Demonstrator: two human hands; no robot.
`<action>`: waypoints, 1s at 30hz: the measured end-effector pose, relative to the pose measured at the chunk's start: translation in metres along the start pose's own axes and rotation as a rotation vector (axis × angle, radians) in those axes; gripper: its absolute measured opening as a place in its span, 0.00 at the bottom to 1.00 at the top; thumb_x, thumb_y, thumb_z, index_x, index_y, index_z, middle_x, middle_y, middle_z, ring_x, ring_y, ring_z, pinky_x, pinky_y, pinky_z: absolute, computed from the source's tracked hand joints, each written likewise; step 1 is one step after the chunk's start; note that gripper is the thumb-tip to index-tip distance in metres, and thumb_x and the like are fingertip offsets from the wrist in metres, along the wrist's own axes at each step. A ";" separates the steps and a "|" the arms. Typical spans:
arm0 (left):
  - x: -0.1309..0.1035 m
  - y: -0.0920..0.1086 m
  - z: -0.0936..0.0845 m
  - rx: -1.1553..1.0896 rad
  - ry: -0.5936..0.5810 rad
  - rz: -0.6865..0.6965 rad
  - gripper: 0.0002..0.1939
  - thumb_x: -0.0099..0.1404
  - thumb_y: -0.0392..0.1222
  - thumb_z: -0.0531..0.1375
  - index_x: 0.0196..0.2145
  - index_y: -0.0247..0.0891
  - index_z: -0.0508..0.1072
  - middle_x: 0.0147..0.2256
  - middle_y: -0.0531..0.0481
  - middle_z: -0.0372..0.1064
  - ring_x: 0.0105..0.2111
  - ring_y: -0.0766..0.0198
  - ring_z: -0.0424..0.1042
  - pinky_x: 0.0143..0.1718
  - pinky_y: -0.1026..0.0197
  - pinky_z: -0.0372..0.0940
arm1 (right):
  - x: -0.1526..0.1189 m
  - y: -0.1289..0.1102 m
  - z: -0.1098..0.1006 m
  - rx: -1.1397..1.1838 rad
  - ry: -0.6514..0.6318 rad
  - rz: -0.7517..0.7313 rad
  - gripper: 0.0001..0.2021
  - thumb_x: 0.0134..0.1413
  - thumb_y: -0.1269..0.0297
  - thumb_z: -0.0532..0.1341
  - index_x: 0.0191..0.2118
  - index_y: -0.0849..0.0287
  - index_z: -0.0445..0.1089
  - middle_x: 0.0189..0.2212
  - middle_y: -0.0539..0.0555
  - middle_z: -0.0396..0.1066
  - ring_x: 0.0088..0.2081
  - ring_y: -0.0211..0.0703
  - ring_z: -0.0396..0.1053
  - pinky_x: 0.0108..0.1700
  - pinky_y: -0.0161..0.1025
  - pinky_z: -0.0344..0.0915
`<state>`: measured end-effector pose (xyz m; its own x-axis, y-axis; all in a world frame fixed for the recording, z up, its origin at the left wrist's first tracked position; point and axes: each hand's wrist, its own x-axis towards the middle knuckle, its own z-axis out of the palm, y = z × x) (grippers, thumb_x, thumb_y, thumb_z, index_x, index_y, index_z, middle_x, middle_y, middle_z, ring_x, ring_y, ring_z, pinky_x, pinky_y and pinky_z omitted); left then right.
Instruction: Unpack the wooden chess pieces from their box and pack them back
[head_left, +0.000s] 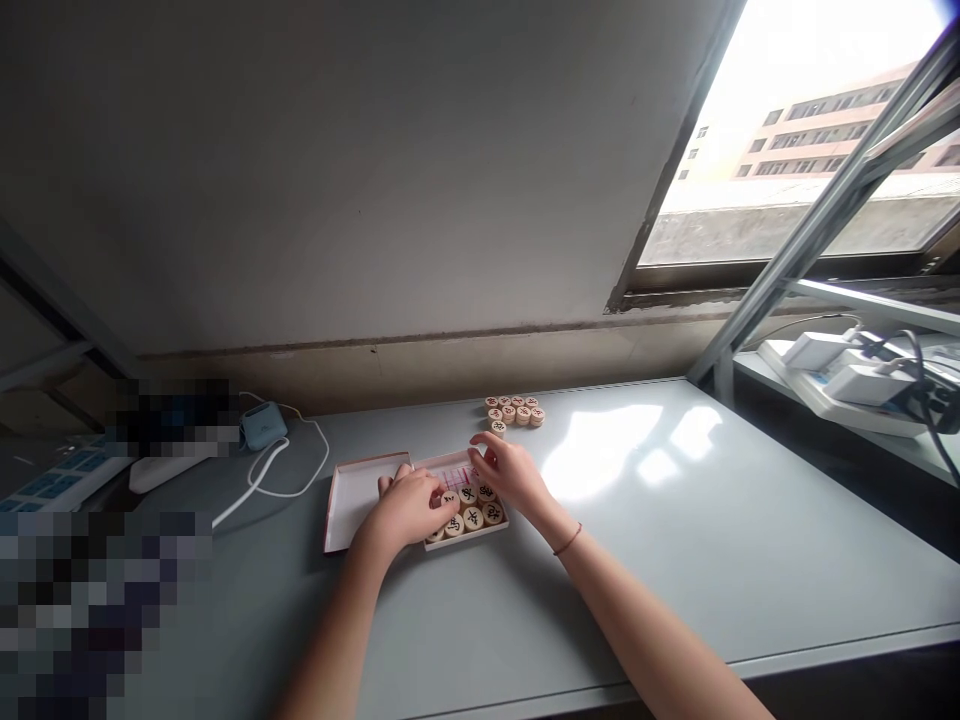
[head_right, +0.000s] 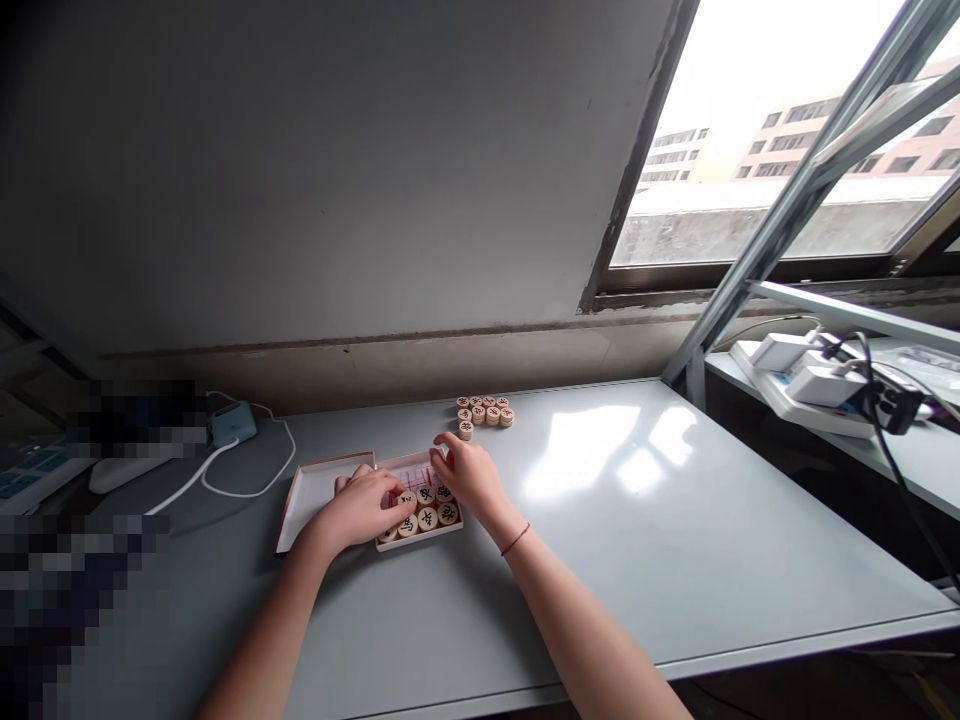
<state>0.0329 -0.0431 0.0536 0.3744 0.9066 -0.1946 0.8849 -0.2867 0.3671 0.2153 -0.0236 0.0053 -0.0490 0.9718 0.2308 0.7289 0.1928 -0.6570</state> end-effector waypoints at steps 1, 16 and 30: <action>0.000 0.000 0.001 -0.009 -0.004 0.001 0.13 0.60 0.50 0.54 0.24 0.41 0.68 0.34 0.49 0.73 0.46 0.48 0.65 0.46 0.49 0.57 | 0.000 0.000 0.001 -0.007 -0.010 0.009 0.13 0.58 0.60 0.53 0.42 0.56 0.71 0.20 0.48 0.67 0.21 0.38 0.61 0.26 0.34 0.53; 0.023 -0.013 0.014 -0.659 0.297 -0.057 0.16 0.59 0.48 0.59 0.44 0.42 0.68 0.37 0.49 0.71 0.41 0.58 0.71 0.45 0.56 0.61 | -0.008 -0.015 0.004 0.100 0.098 -0.391 0.19 0.49 0.70 0.59 0.50 0.56 0.65 0.46 0.58 0.69 0.46 0.48 0.66 0.45 0.44 0.66; 0.030 -0.014 0.021 -1.059 0.516 -0.044 0.17 0.57 0.48 0.62 0.42 0.39 0.68 0.39 0.49 0.71 0.36 0.64 0.72 0.41 0.61 0.65 | 0.007 0.020 -0.030 -0.085 0.301 -0.054 0.05 0.53 0.64 0.57 0.36 0.55 0.68 0.34 0.53 0.74 0.30 0.41 0.68 0.31 0.36 0.62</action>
<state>0.0381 -0.0185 0.0234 -0.0219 0.9969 0.0758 0.1318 -0.0722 0.9886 0.2498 -0.0173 0.0155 0.1061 0.8740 0.4741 0.7860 0.2184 -0.5784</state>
